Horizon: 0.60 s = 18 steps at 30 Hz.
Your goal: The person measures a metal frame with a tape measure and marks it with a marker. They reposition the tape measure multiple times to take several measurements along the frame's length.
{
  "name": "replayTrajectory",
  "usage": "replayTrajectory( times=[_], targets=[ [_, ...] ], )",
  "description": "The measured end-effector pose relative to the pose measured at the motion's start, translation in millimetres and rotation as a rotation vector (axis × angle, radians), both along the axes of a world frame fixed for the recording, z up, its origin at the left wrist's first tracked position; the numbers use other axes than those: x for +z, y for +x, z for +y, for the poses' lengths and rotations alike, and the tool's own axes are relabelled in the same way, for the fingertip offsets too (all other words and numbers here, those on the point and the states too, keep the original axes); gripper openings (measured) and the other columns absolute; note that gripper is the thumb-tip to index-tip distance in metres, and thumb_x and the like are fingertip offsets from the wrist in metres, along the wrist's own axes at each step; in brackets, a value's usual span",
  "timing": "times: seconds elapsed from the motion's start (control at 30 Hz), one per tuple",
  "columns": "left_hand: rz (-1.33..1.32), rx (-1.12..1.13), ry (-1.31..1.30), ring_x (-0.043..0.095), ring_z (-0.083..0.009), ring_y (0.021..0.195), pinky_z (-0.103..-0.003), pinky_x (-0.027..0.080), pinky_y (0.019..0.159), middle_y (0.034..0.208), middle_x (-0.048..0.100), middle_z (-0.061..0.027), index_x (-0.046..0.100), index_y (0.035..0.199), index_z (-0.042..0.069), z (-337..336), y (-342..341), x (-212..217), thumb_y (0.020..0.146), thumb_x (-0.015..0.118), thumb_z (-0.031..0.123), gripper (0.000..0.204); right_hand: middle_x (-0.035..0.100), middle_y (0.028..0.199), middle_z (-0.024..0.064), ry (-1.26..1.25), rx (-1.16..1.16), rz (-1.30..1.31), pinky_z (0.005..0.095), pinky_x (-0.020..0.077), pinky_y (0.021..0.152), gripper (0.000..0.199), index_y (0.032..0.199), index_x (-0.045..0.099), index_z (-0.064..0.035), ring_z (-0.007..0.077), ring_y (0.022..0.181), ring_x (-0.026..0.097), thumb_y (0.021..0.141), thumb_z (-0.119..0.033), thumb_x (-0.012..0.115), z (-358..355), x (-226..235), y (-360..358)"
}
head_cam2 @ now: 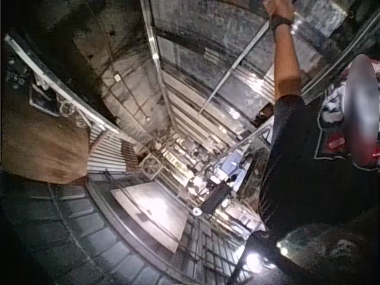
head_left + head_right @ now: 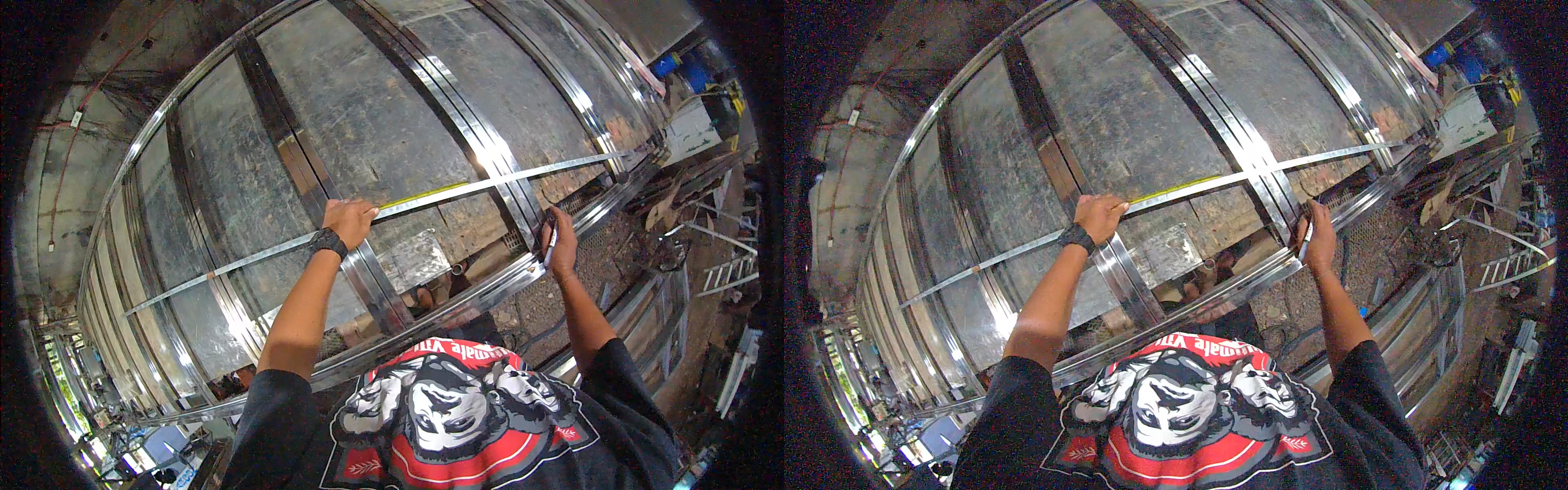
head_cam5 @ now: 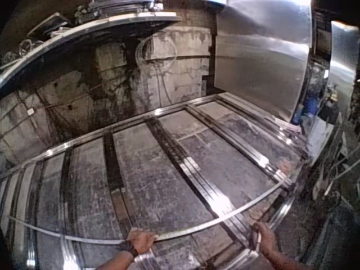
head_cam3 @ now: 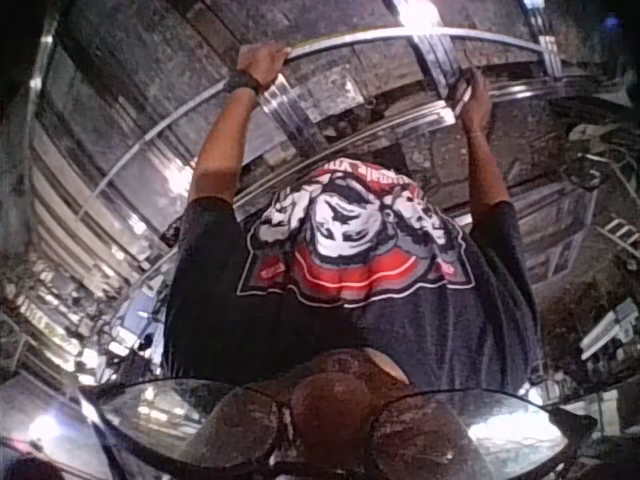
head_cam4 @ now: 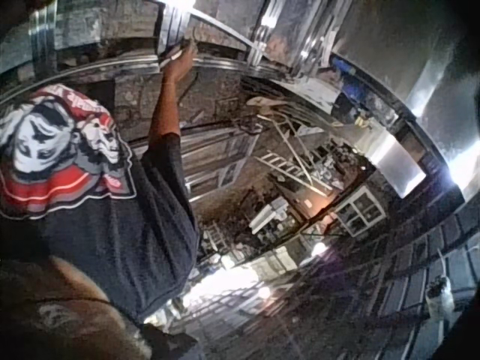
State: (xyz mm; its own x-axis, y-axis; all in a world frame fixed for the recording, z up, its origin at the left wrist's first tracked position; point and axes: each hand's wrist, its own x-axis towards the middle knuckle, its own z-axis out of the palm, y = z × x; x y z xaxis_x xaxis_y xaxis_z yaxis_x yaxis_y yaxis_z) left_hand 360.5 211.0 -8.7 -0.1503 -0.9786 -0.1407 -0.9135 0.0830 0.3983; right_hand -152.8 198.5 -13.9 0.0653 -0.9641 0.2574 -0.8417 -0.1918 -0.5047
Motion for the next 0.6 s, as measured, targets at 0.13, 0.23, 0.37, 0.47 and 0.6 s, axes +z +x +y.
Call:
replayTrajectory(
  times=[0.13, 0.23, 0.37, 0.47, 0.6],
  targets=[
    [0.008, 0.014, -0.028, 0.068, -0.0292, 0.091, -0.046, 0.041, 0.092, 0.093, 0.073, -0.0064, 0.079, 0.1, 0.016, 3.3, -0.1, -0.4, 0.104, 0.058, 0.039, 0.031, 0.064, 0.123, 0.0205, 0.028, -0.01, 0.007, 0.0457, 0.0552, 0.093, 0.044, 0.139, 0.057, -0.0059, 0.0429, 0.108, 0.067, 0.096, -0.012, 0.064, -0.1, 8.5, 7.1],
    [-0.005, 0.008, 0.002, 0.068, -0.0302, 0.091, -0.046, 0.041, 0.091, 0.091, 0.072, -0.007, 0.077, 0.098, 0.015, 1.6, -0.9, 1.6, 0.103, 0.058, 0.038, 0.03, 0.064, 0.122, 0.0222, -0.015, 0.022, 0.009, 0.0464, 0.0551, 0.091, 0.044, 0.139, 0.056, -0.0053, 0.044, 0.107, 0.066, 0.097, -0.013, 0.063, -0.9, 5.2, 6.3],
    [-0.02, -0.013, -0.002, 0.067, -0.0311, 0.091, -0.048, 0.042, 0.088, 0.09, 0.071, -0.0071, 0.075, 0.095, 0.014, -1.2, -3.8, 5.7, 0.103, 0.058, 0.036, 0.029, 0.063, 0.121, 0.0236, -0.009, 0.028, 0.031, 0.0473, 0.055, 0.09, 0.042, 0.138, 0.055, -0.0047, 0.0455, 0.107, 0.066, 0.097, -0.012, 0.062, -0.9, 6.8, 4.3],
    [-0.017, 0.017, 0.065, 0.067, -0.0311, 0.098, -0.049, 0.039, 0.096, 0.096, 0.073, -0.0076, 0.075, 0.095, 0.015, -0.1, -6.8, 15.1, 0.105, 0.054, 0.036, 0.031, 0.064, 0.121, 0.0238, 0.002, 0.013, 0.024, 0.0476, 0.0551, 0.09, 0.041, 0.138, 0.055, -0.0046, 0.046, 0.107, 0.066, 0.098, -0.012, 0.062, -0.3, 7.0, 5.4],
    [0.007, 0.024, 0.032, 0.068, -0.0312, 0.096, -0.048, 0.039, 0.095, 0.095, 0.073, -0.0073, 0.076, 0.097, 0.016, 1.1, -3.9, 7.8, 0.105, 0.055, 0.036, 0.029, 0.065, 0.123, 0.0224, 0.049, -0.028, -0.011, 0.0465, 0.0553, 0.092, 0.04, 0.137, 0.057, -0.0052, 0.0446, 0.109, 0.067, 0.098, -0.013, 0.064, -0.2, 6.6, 7.2]
  ],
)
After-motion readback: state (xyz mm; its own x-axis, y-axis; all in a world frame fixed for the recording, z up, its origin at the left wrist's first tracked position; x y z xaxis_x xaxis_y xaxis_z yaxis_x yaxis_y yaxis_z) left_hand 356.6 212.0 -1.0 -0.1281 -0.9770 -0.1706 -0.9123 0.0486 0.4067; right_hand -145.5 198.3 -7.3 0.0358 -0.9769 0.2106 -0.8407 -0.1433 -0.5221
